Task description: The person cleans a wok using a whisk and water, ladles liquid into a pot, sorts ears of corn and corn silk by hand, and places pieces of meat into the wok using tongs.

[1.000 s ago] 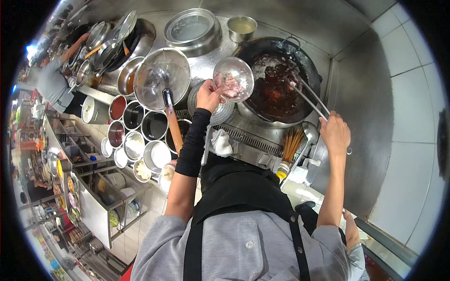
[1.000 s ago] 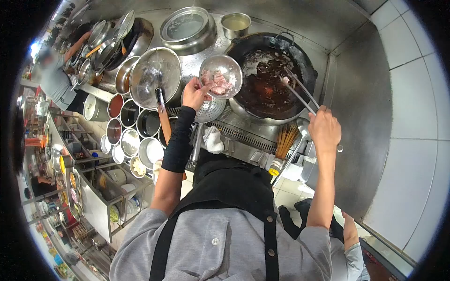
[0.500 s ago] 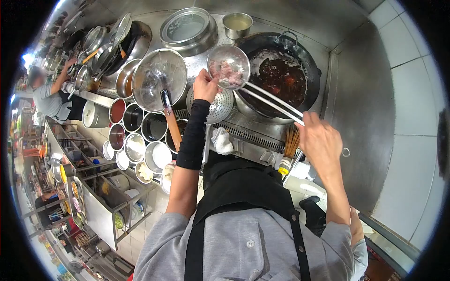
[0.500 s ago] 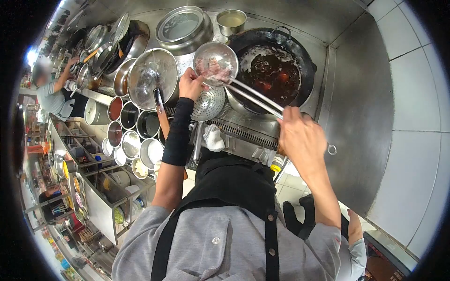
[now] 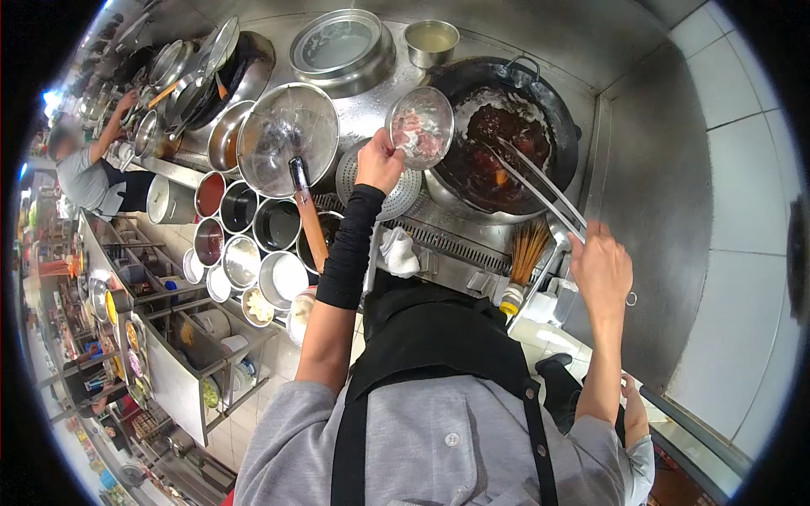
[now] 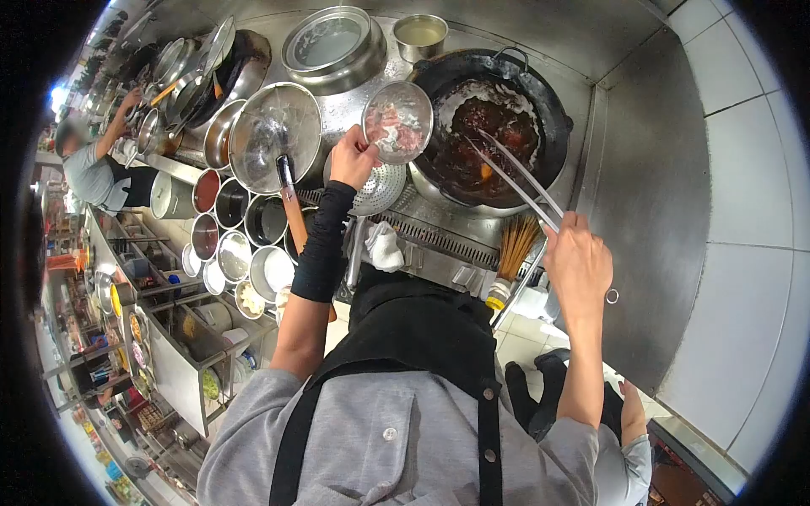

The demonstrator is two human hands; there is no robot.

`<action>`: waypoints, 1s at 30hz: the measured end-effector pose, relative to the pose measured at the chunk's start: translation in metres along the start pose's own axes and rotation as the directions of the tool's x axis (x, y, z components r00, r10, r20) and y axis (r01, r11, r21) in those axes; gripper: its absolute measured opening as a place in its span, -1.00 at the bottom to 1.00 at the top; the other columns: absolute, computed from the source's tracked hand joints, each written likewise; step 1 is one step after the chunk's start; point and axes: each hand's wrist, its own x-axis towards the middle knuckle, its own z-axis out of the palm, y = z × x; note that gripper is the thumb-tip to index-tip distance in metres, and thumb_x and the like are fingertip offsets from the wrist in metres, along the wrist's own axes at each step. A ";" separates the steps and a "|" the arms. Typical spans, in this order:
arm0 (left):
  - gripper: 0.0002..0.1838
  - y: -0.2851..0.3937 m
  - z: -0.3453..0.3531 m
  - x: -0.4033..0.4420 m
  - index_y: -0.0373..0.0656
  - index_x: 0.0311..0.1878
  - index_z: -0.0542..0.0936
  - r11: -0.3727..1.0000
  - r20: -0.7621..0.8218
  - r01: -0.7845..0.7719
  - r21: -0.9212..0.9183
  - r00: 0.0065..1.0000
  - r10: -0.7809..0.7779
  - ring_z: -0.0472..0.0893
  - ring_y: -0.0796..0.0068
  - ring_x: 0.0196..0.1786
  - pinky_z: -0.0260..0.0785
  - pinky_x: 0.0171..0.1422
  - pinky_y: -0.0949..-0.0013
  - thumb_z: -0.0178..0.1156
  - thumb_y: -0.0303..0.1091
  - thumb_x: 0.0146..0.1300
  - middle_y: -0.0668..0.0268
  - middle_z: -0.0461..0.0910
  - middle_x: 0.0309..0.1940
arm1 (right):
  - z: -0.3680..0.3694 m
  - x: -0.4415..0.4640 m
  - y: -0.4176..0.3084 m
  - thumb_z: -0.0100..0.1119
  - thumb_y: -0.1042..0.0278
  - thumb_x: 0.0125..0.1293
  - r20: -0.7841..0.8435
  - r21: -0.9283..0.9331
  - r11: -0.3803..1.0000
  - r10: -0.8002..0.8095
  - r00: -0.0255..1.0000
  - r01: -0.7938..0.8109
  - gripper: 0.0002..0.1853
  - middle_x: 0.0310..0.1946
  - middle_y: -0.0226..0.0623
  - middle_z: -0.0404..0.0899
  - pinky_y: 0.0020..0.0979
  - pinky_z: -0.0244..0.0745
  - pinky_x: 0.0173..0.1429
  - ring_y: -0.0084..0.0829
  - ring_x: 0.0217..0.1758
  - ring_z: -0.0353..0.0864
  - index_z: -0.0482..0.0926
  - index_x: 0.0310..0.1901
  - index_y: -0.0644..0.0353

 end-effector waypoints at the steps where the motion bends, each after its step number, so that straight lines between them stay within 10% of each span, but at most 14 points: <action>1: -0.79 0.004 0.001 0.000 -0.26 -0.41 0.39 0.996 0.004 -0.064 0.069 0.998 0.063 0.68 -0.01 -0.47 0.48 -0.28 0.07 0.25 -0.43 0.13 -0.02 0.56 -0.58 | -0.005 0.000 -0.005 0.31 0.20 0.37 -0.021 0.036 0.998 -0.047 0.999 0.047 -0.69 -0.28 -0.01 0.68 -0.11 0.67 -0.20 0.00 -0.26 0.78 0.60 -0.16 0.34; 14: -0.80 -0.020 0.015 -0.003 -0.27 -0.35 0.45 0.999 -0.054 0.035 0.037 0.998 -0.033 0.63 -0.21 -0.35 0.45 -0.17 -0.08 0.27 -0.39 0.11 -0.07 0.57 -0.54 | 0.016 0.004 -0.022 0.27 0.22 0.38 0.031 0.152 0.985 -0.094 0.995 0.088 -0.74 -0.27 -0.01 0.69 -0.04 0.65 -0.15 0.06 -0.24 0.75 0.61 -0.22 0.30; 20: -0.75 -0.017 0.003 -0.004 -0.30 -0.38 0.36 0.996 -0.038 0.069 -0.053 0.997 -0.071 0.75 0.29 -0.49 0.56 -0.43 0.24 0.29 -0.48 0.18 0.20 0.49 -0.60 | 0.039 0.007 -0.014 0.27 0.22 0.38 0.053 0.066 0.994 -0.093 0.994 0.089 -0.73 -0.25 0.00 0.70 -0.06 0.66 -0.15 0.04 -0.22 0.77 0.61 -0.21 0.33; 30: -0.77 0.022 -0.023 -0.011 -0.26 -0.40 0.34 0.996 0.061 0.050 -0.077 0.997 -0.045 0.63 0.51 -0.52 0.56 -0.44 0.31 0.25 -0.52 0.16 0.28 0.43 -0.60 | -0.010 0.005 -0.042 0.29 0.22 0.37 -0.124 0.117 0.980 -0.145 0.982 0.160 -0.72 -0.29 -0.06 0.64 -0.12 0.66 -0.23 -0.02 -0.31 0.75 0.57 -0.23 0.31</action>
